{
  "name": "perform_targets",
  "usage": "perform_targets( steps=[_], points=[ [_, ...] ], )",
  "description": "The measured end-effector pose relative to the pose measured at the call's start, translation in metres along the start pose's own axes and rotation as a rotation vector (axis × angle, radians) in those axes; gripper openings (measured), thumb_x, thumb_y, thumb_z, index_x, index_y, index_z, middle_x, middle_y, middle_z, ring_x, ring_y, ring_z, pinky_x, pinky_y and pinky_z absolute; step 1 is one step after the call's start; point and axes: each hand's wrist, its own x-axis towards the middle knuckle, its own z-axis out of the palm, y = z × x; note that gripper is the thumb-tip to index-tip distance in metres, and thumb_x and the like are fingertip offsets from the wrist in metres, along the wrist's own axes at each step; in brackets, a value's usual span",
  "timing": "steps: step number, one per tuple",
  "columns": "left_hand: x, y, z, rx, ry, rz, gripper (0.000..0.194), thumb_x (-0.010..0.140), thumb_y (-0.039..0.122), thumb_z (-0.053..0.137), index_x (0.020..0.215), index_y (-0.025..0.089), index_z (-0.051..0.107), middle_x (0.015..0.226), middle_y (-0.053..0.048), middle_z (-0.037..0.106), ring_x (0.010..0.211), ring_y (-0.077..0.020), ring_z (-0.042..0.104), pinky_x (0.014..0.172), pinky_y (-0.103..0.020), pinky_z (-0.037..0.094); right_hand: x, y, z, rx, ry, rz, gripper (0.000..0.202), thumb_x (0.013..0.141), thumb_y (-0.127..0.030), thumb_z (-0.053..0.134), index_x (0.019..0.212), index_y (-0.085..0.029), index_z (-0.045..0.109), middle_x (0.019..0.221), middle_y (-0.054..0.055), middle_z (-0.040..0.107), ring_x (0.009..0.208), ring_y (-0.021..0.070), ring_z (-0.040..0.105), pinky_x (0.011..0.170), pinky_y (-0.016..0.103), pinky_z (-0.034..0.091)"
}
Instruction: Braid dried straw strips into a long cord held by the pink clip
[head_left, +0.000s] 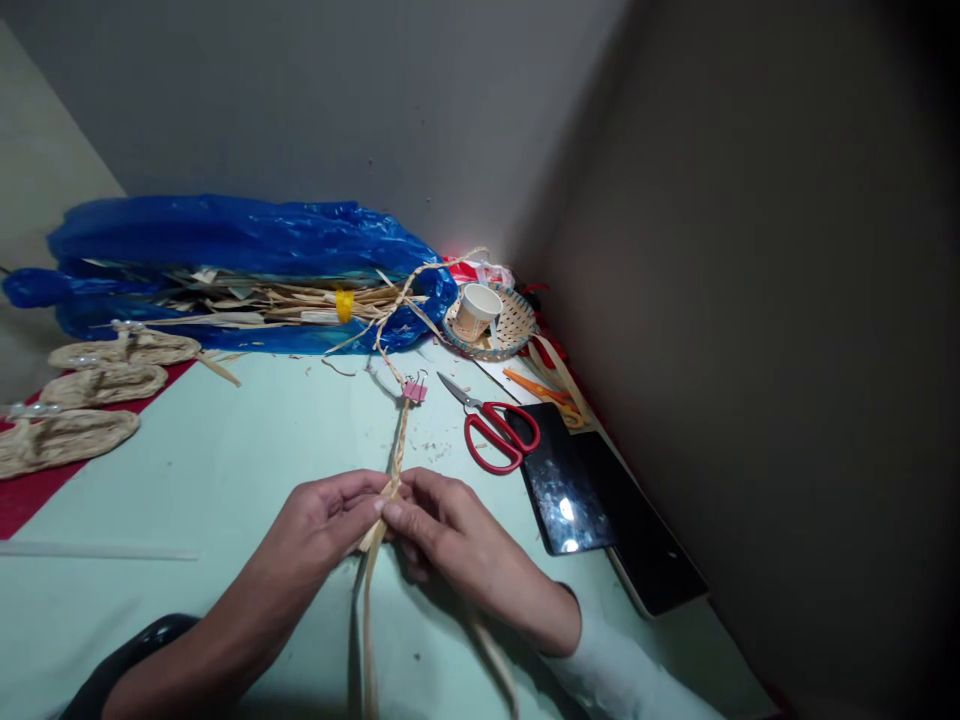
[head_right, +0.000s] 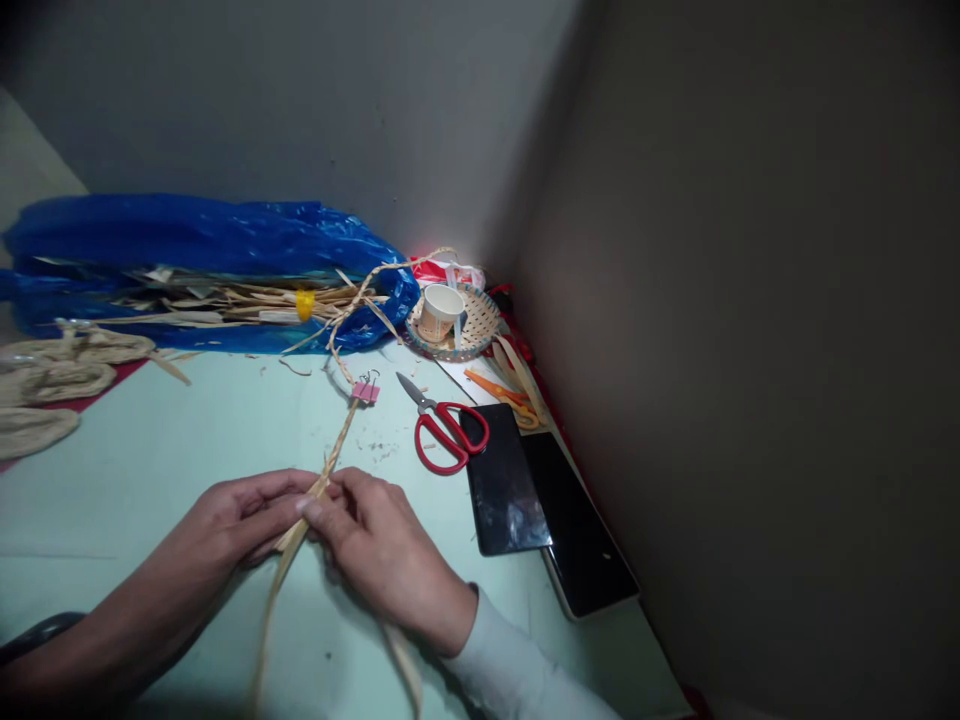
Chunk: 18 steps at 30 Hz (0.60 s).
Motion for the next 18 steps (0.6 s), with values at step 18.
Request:
perform_targets(
  steps=[18],
  points=[
    [-0.013, 0.001, -0.003, 0.741, 0.193, 0.198, 0.026, 0.091, 0.048, 0.048, 0.093, 0.027, 0.062, 0.071, 0.002, 0.074, 0.067, -0.0215, 0.065, 0.067, -0.032, 0.043, 0.001, 0.0, 0.01, -0.17, 0.237, -0.029, 0.031, 0.092, -0.025, 0.055, 0.066, -0.014, 0.069, 0.057, 0.0, 0.06, 0.055, 0.0112, 0.05, 0.056, 0.023, 0.035]
  ],
)
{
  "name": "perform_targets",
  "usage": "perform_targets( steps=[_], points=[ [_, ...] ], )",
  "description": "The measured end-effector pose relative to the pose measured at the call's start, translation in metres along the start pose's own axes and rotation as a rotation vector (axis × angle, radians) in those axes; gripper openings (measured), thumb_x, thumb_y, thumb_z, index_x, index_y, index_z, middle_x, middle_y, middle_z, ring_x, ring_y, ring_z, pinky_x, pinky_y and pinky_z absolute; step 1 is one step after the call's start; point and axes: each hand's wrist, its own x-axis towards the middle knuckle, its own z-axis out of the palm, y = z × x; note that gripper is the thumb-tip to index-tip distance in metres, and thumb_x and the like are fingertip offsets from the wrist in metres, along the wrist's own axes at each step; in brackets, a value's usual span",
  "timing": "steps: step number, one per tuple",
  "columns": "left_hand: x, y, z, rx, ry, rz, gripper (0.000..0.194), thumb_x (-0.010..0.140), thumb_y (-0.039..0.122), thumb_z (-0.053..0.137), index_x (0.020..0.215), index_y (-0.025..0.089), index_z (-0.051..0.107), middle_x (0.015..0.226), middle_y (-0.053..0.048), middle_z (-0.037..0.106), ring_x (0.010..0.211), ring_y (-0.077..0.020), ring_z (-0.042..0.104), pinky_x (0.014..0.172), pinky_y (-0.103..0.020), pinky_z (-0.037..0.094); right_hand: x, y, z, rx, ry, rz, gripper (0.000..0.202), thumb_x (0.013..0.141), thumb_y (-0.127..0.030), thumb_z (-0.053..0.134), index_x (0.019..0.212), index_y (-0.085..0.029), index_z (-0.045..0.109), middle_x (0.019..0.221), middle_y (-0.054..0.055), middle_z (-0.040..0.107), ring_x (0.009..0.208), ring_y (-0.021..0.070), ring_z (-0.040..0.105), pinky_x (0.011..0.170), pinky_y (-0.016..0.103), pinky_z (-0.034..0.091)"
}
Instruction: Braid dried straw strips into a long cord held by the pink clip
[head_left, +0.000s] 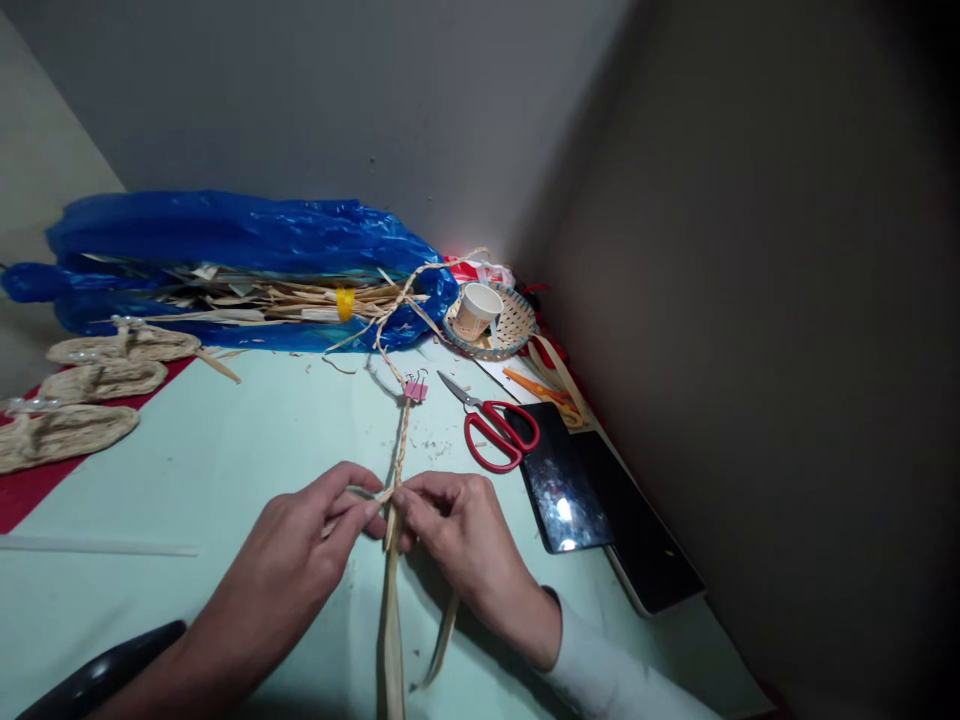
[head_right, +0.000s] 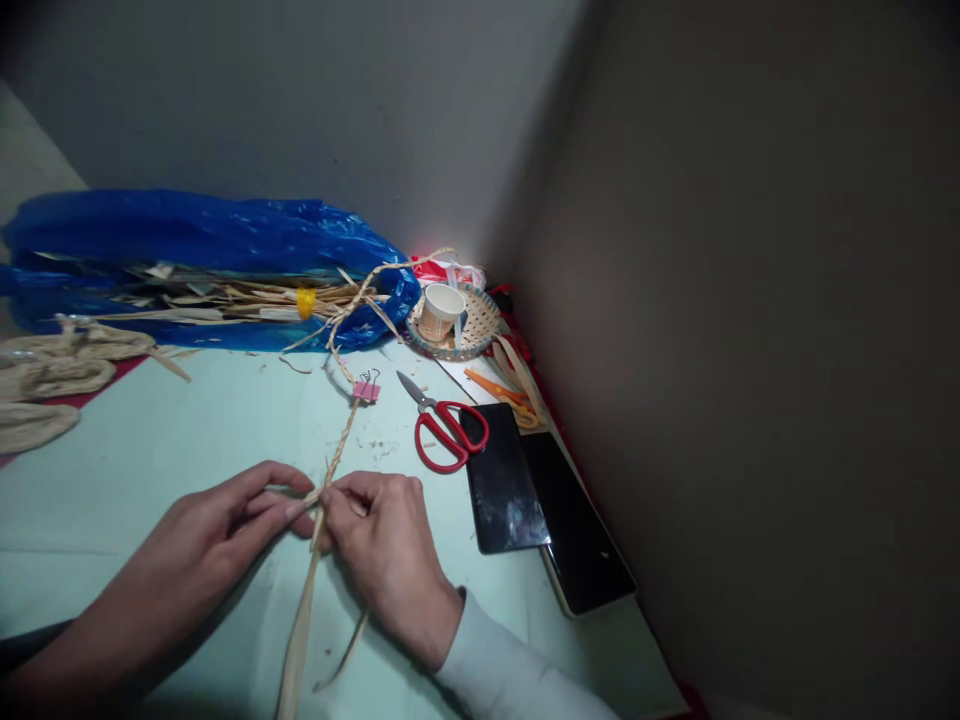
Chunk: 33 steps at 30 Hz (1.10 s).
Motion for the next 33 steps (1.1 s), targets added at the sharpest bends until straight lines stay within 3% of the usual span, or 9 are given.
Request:
perform_targets(
  steps=[3, 6, 14, 16, 19, 21, 26, 30, 33],
  points=[
    [-0.003, 0.005, 0.001, 0.061, 0.059, 0.015, 0.032, 0.089, 0.047, 0.049, 0.069, 0.026, 0.063, 0.06, 0.003, 0.069, 0.052, -0.0172, 0.059, 0.054, -0.027, 0.042, -0.002, -0.001, 0.002, -0.091, 0.045, -0.042, 0.032, 0.092, -0.023, 0.056, 0.063, -0.014, 0.068, 0.06, 0.001, 0.064, 0.057, 0.0114, 0.053, 0.057, 0.023, 0.036],
    [-0.007, 0.007, 0.008, 0.012, 0.112, 0.065, 0.027, 0.089, 0.039, 0.051, 0.07, 0.025, 0.065, 0.062, 0.003, 0.071, 0.056, -0.0157, 0.066, 0.052, -0.022, 0.047, -0.004, -0.002, 0.001, -0.056, 0.024, -0.064, 0.032, 0.093, -0.024, 0.054, 0.068, -0.014, 0.07, 0.065, 0.002, 0.067, 0.061, 0.0131, 0.058, 0.06, 0.023, 0.039],
    [-0.016, -0.012, 0.027, 0.273, 0.35, 0.649, 0.021, 0.091, 0.017, 0.052, 0.084, 0.022, 0.072, 0.065, 0.001, 0.074, 0.053, -0.0164, 0.066, 0.056, -0.026, 0.049, 0.0, 0.003, -0.004, 0.181, -0.071, 0.027, 0.028, 0.092, -0.028, 0.057, 0.074, -0.013, 0.072, 0.057, 0.0, 0.06, 0.056, 0.0124, 0.057, 0.06, 0.023, 0.044],
    [-0.015, -0.012, 0.023, 0.17, 0.272, 0.557, 0.019, 0.091, 0.022, 0.056, 0.086, 0.025, 0.075, 0.071, 0.0, 0.078, 0.059, -0.0179, 0.069, 0.06, -0.026, 0.051, 0.0, 0.004, -0.004, 0.2, -0.057, 0.075, 0.026, 0.09, -0.028, 0.059, 0.072, -0.012, 0.07, 0.055, -0.001, 0.058, 0.052, 0.0109, 0.052, 0.055, 0.021, 0.04],
    [-0.006, -0.008, 0.007, -0.066, 0.168, 0.133, 0.028, 0.092, 0.04, 0.059, 0.074, 0.027, 0.075, 0.077, 0.0, 0.078, 0.074, -0.0218, 0.071, 0.069, -0.028, 0.051, -0.001, 0.002, -0.005, 0.218, -0.064, 0.105, 0.027, 0.089, -0.029, 0.06, 0.071, -0.012, 0.071, 0.054, -0.002, 0.054, 0.049, 0.0089, 0.043, 0.051, 0.021, 0.033],
    [0.003, -0.005, -0.002, -0.18, 0.156, -0.031, 0.024, 0.084, 0.048, 0.066, 0.081, 0.026, 0.076, 0.081, -0.002, 0.078, 0.079, -0.0244, 0.069, 0.074, -0.03, 0.05, -0.002, 0.001, -0.006, 0.264, -0.088, 0.093, 0.029, 0.089, -0.03, 0.061, 0.069, -0.012, 0.073, 0.054, -0.002, 0.052, 0.051, 0.0091, 0.041, 0.053, 0.021, 0.033],
    [0.014, 0.002, 0.001, -0.661, -0.152, -0.223, 0.024, 0.078, 0.041, 0.076, 0.095, 0.023, 0.072, 0.094, -0.003, 0.076, 0.099, -0.0242, 0.066, 0.092, -0.032, 0.048, -0.003, 0.001, -0.007, 0.463, -0.163, 0.068, 0.032, 0.088, -0.038, 0.064, 0.066, -0.014, 0.071, 0.061, 0.0, 0.058, 0.061, 0.0119, 0.05, 0.068, 0.023, 0.043],
    [0.008, 0.008, 0.011, -0.85, -0.264, -0.312, 0.02, 0.082, 0.039, 0.076, 0.088, 0.022, 0.067, 0.079, 0.002, 0.066, 0.078, -0.0155, 0.06, 0.081, -0.027, 0.049, -0.002, -0.002, -0.009, 0.491, -0.218, 0.006, 0.038, 0.091, -0.043, 0.061, 0.066, -0.015, 0.067, 0.058, 0.0, 0.06, 0.059, 0.014, 0.055, 0.074, 0.028, 0.046],
    [0.008, 0.007, 0.012, -0.851, -0.305, -0.286, 0.018, 0.084, 0.035, 0.074, 0.086, 0.02, 0.065, 0.075, 0.003, 0.061, 0.062, -0.0097, 0.049, 0.061, -0.021, 0.042, -0.002, -0.003, -0.01, 0.402, -0.177, -0.01, 0.032, 0.091, -0.036, 0.061, 0.067, -0.015, 0.066, 0.061, 0.001, 0.063, 0.065, 0.0154, 0.058, 0.073, 0.027, 0.045]
  ],
)
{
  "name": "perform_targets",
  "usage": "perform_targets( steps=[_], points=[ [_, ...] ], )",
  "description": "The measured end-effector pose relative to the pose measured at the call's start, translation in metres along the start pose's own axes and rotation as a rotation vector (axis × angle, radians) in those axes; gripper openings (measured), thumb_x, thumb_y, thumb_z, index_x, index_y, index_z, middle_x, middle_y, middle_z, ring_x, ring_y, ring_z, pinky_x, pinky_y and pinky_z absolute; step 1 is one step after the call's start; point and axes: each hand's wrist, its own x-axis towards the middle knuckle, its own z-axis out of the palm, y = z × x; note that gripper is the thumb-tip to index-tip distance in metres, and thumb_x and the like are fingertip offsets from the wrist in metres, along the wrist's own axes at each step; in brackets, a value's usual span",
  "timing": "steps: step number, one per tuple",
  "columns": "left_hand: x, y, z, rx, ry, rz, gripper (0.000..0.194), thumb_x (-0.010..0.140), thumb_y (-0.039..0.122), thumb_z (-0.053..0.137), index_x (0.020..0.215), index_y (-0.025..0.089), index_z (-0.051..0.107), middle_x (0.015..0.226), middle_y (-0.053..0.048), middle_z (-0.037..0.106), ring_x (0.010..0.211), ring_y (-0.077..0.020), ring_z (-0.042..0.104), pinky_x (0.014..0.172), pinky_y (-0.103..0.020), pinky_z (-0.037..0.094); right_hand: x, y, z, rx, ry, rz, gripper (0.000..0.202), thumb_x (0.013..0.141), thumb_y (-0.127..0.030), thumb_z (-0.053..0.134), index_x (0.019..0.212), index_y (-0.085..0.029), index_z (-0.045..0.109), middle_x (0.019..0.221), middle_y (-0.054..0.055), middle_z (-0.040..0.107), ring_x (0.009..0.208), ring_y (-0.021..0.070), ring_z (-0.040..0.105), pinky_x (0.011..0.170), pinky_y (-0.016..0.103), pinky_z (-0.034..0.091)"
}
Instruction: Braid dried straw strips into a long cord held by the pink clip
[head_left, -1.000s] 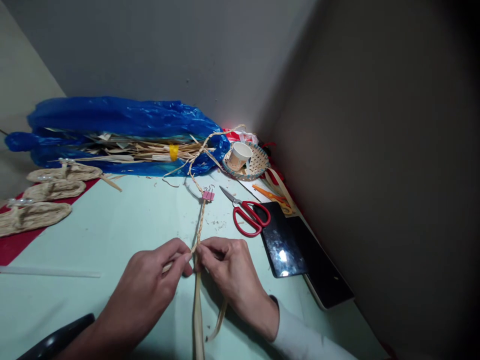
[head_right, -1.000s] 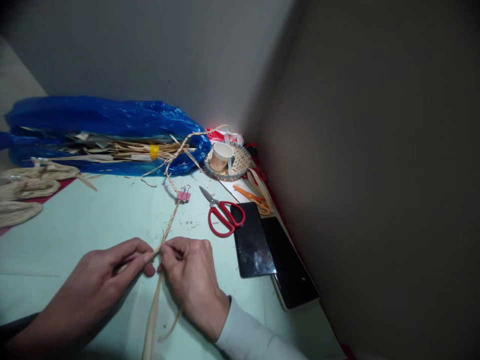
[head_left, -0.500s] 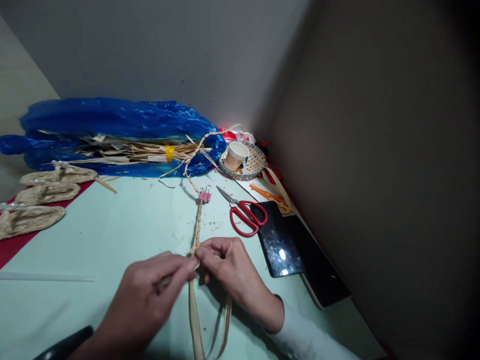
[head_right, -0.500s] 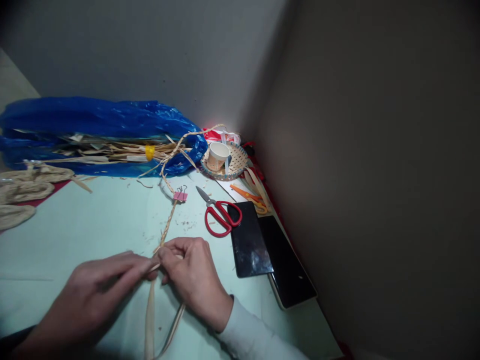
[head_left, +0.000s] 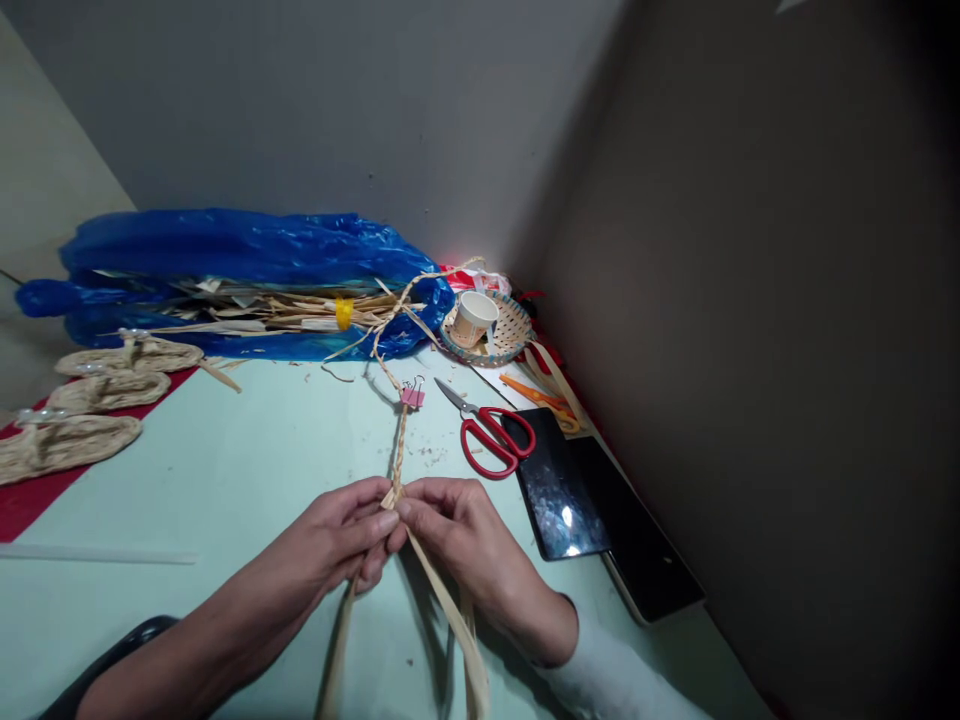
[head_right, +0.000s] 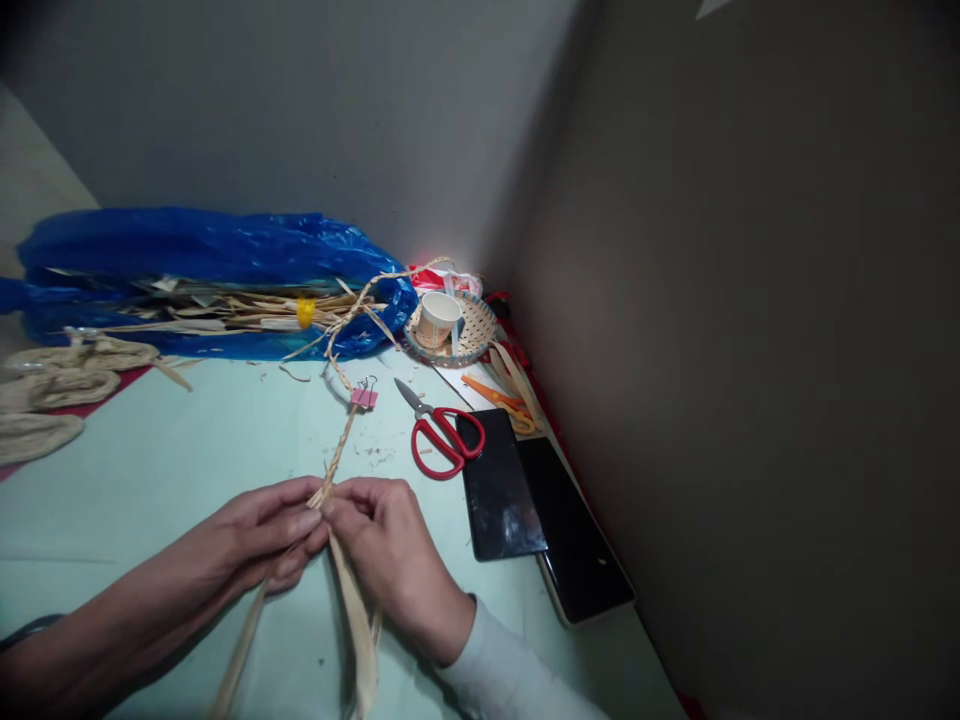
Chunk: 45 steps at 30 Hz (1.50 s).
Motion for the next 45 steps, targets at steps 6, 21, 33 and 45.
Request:
perform_targets(
  steps=[6, 21, 33, 45],
  points=[
    [0.005, 0.002, -0.012, 0.196, -0.037, 0.126, 0.021, 0.084, 0.033, 0.069, 0.095, 0.017, 0.061, 0.071, 0.001, 0.064, 0.051, -0.0098, 0.051, 0.054, -0.026, 0.041, 0.001, 0.007, -0.001, -0.13, 0.012, -0.037, 0.029, 0.093, -0.024, 0.054, 0.068, -0.016, 0.065, 0.065, 0.001, 0.066, 0.071, 0.0157, 0.063, 0.079, 0.027, 0.047],
    [0.004, -0.005, -0.004, 0.217, 0.118, 0.112, 0.036, 0.081, 0.051, 0.069, 0.092, 0.019, 0.059, 0.057, 0.01, 0.048, 0.045, -0.0058, 0.026, 0.045, -0.022, 0.014, -0.009, -0.002, 0.003, -0.642, 0.125, -0.091, 0.026, 0.097, -0.017, 0.051, 0.081, -0.015, 0.071, 0.071, 0.003, 0.071, 0.063, 0.0143, 0.061, 0.063, 0.024, 0.04],
    [0.003, 0.003, -0.001, 0.457, 0.279, 0.17, 0.03, 0.069, 0.046, 0.073, 0.062, 0.022, 0.056, 0.049, 0.007, 0.046, 0.05, -0.0132, 0.04, 0.05, -0.025, 0.026, -0.017, -0.008, 0.002, -0.953, 0.131, -0.093, 0.029, 0.099, -0.024, 0.049, 0.075, -0.017, 0.064, 0.07, 0.005, 0.067, 0.06, 0.0144, 0.055, 0.057, 0.028, 0.031],
    [0.002, -0.003, -0.007, 0.343, 0.174, 0.111, 0.034, 0.078, 0.047, 0.069, 0.065, 0.02, 0.053, 0.056, 0.009, 0.041, 0.054, -0.0106, 0.033, 0.051, -0.023, 0.025, -0.032, 0.017, 0.024, -1.409, -0.038, -0.479, 0.022, 0.078, -0.006, 0.054, 0.095, -0.011, 0.066, 0.078, 0.008, 0.069, 0.064, 0.0245, 0.064, 0.05, 0.036, 0.031]
  ],
)
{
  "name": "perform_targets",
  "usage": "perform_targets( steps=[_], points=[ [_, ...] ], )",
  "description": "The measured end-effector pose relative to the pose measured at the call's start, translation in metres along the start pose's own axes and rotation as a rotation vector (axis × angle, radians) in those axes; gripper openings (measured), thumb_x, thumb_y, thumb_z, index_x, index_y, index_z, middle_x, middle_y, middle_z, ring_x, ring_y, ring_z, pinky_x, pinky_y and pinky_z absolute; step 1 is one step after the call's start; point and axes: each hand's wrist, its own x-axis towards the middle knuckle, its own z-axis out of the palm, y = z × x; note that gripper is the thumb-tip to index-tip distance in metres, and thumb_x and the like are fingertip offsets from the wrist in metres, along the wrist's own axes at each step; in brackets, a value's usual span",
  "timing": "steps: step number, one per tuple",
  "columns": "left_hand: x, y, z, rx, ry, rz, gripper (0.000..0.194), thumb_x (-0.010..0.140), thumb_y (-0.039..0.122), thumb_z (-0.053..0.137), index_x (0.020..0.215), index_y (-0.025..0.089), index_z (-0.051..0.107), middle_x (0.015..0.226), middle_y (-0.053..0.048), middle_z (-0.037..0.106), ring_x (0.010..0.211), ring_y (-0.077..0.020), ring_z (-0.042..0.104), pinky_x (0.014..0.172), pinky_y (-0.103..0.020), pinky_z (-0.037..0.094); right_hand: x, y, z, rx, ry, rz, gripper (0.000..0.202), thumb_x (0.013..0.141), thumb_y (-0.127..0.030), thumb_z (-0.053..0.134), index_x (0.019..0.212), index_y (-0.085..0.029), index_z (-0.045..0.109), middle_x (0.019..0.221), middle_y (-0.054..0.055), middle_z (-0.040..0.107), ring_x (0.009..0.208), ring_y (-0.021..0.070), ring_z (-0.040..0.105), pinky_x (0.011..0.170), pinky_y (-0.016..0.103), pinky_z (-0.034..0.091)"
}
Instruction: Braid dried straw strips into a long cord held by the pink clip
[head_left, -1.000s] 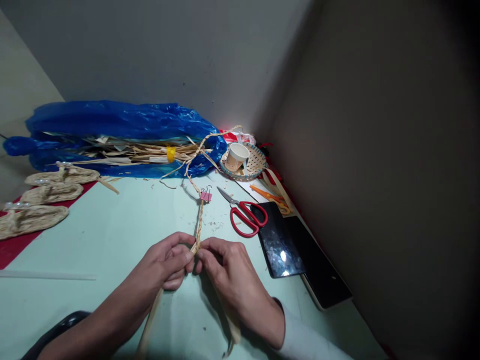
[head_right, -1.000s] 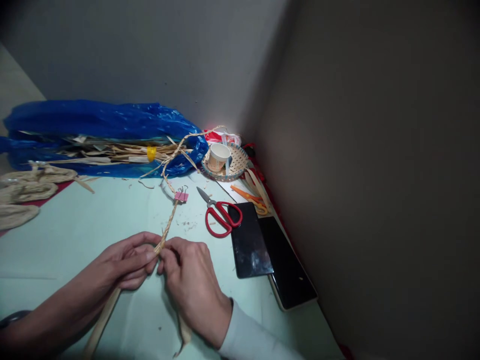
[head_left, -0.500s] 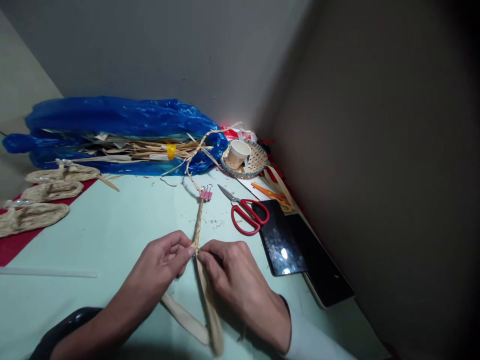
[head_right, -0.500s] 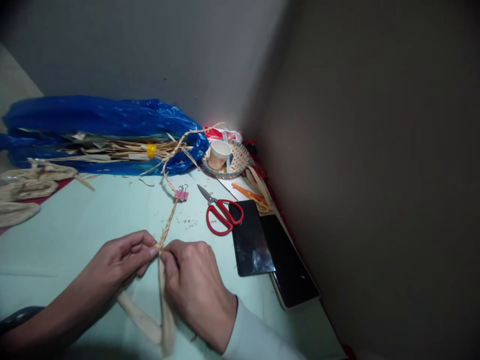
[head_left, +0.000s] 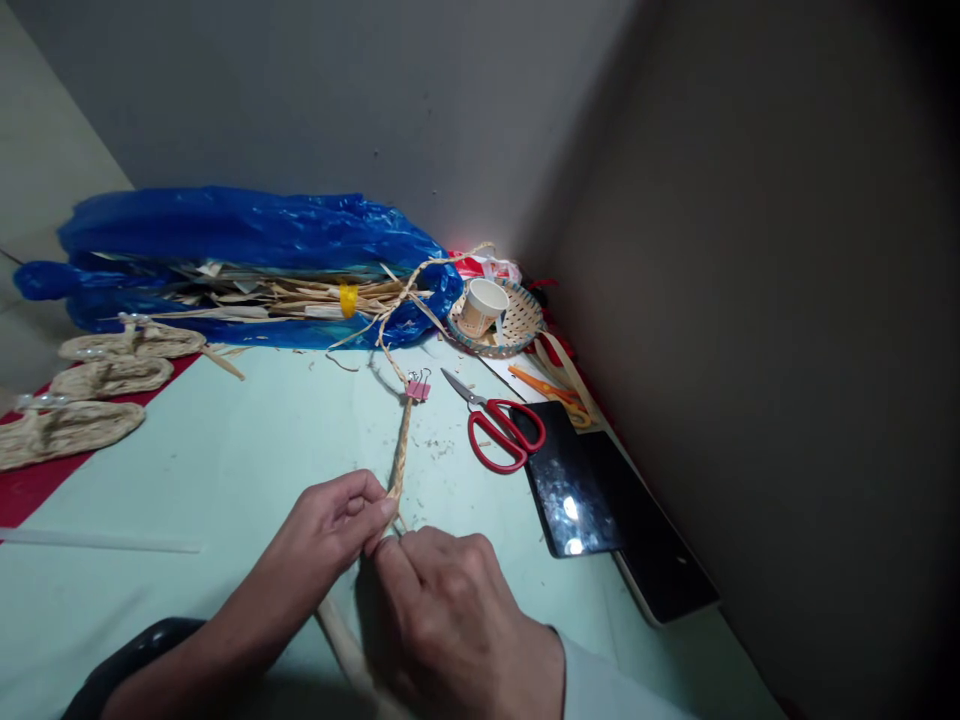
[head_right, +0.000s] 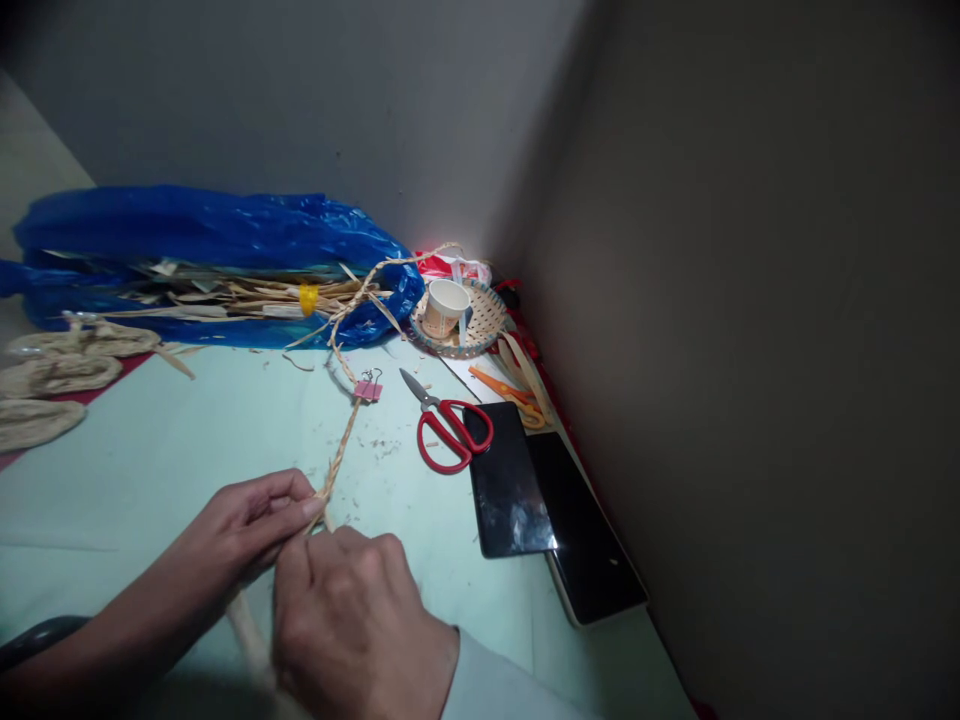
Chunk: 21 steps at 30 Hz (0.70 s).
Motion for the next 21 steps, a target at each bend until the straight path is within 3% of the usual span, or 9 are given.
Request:
perform_targets(
  steps=[3, 6, 8, 10, 13, 16, 19, 21],
  points=[
    [0.0, -0.006, -0.003, -0.088, -0.063, -0.079, 0.036, 0.08, 0.051, 0.069, 0.07, 0.021, 0.052, 0.054, 0.011, 0.036, 0.05, -0.0084, 0.022, 0.048, -0.023, 0.014, 0.001, 0.0, -0.002, -0.036, 0.048, -0.036, 0.022, 0.081, -0.002, 0.052, 0.095, -0.009, 0.067, 0.074, 0.007, 0.068, 0.061, 0.0225, 0.062, 0.051, 0.035, 0.031],
    [-0.001, -0.007, -0.003, -0.14, -0.072, -0.101, 0.035, 0.081, 0.051, 0.069, 0.074, 0.02, 0.055, 0.057, 0.01, 0.04, 0.051, -0.0078, 0.021, 0.048, -0.024, 0.012, 0.006, 0.006, -0.016, 0.112, 0.041, 0.001, 0.021, 0.093, -0.018, 0.051, 0.086, -0.012, 0.07, 0.07, 0.007, 0.068, 0.06, 0.0202, 0.06, 0.055, 0.033, 0.034],
    [-0.002, -0.006, -0.002, -0.177, -0.055, -0.1, 0.035, 0.082, 0.051, 0.07, 0.076, 0.019, 0.057, 0.059, 0.009, 0.041, 0.051, -0.0075, 0.02, 0.048, -0.024, 0.011, 0.011, 0.015, -0.025, 0.244, 0.124, 0.151, 0.03, 0.099, -0.028, 0.05, 0.081, -0.015, 0.071, 0.071, 0.007, 0.069, 0.067, 0.0199, 0.061, 0.063, 0.033, 0.039],
    [-0.004, -0.004, -0.002, -0.206, -0.048, -0.098, 0.034, 0.081, 0.05, 0.071, 0.078, 0.018, 0.06, 0.059, 0.009, 0.041, 0.051, -0.0074, 0.019, 0.048, -0.024, 0.01, 0.015, 0.024, -0.031, 0.398, 0.218, 0.335, 0.025, 0.098, -0.03, 0.055, 0.089, -0.015, 0.072, 0.082, 0.008, 0.072, 0.079, 0.021, 0.063, 0.074, 0.034, 0.043],
    [-0.005, -0.003, -0.002, -0.225, -0.068, -0.088, 0.031, 0.079, 0.047, 0.074, 0.081, 0.018, 0.063, 0.06, 0.008, 0.044, 0.051, -0.0072, 0.021, 0.047, -0.023, 0.012, 0.02, 0.035, -0.027, 0.789, 0.104, 0.46, 0.018, 0.095, -0.029, 0.061, 0.101, -0.015, 0.071, 0.093, 0.007, 0.072, 0.088, 0.0196, 0.064, 0.081, 0.032, 0.045],
    [-0.005, -0.003, -0.003, -0.187, -0.067, -0.071, 0.028, 0.078, 0.044, 0.072, 0.077, 0.018, 0.063, 0.061, 0.007, 0.05, 0.049, -0.0074, 0.024, 0.047, -0.023, 0.015, 0.022, 0.037, -0.016, 1.184, -0.075, 0.476, 0.018, 0.097, -0.03, 0.057, 0.097, -0.015, 0.068, 0.081, 0.002, 0.067, 0.067, 0.0123, 0.059, 0.068, 0.026, 0.045],
    [-0.006, -0.002, -0.002, -0.105, -0.046, -0.071, 0.026, 0.077, 0.043, 0.072, 0.073, 0.018, 0.065, 0.061, 0.005, 0.053, 0.05, -0.0085, 0.028, 0.047, -0.023, 0.018, 0.024, 0.036, -0.01, 1.343, -0.114, 0.594, 0.021, 0.094, -0.034, 0.06, 0.087, -0.015, 0.066, 0.069, -0.002, 0.055, 0.05, 0.0069, 0.038, 0.049, 0.022, 0.031],
    [-0.006, -0.003, -0.002, -0.031, -0.024, -0.043, 0.027, 0.077, 0.043, 0.071, 0.067, 0.019, 0.065, 0.061, 0.005, 0.055, 0.053, -0.0101, 0.035, 0.049, -0.023, 0.024, 0.024, 0.034, -0.008, 1.367, -0.089, 0.655, 0.024, 0.091, -0.036, 0.064, 0.08, -0.015, 0.066, 0.063, -0.004, 0.05, 0.05, 0.007, 0.032, 0.048, 0.023, 0.025]
  ],
)
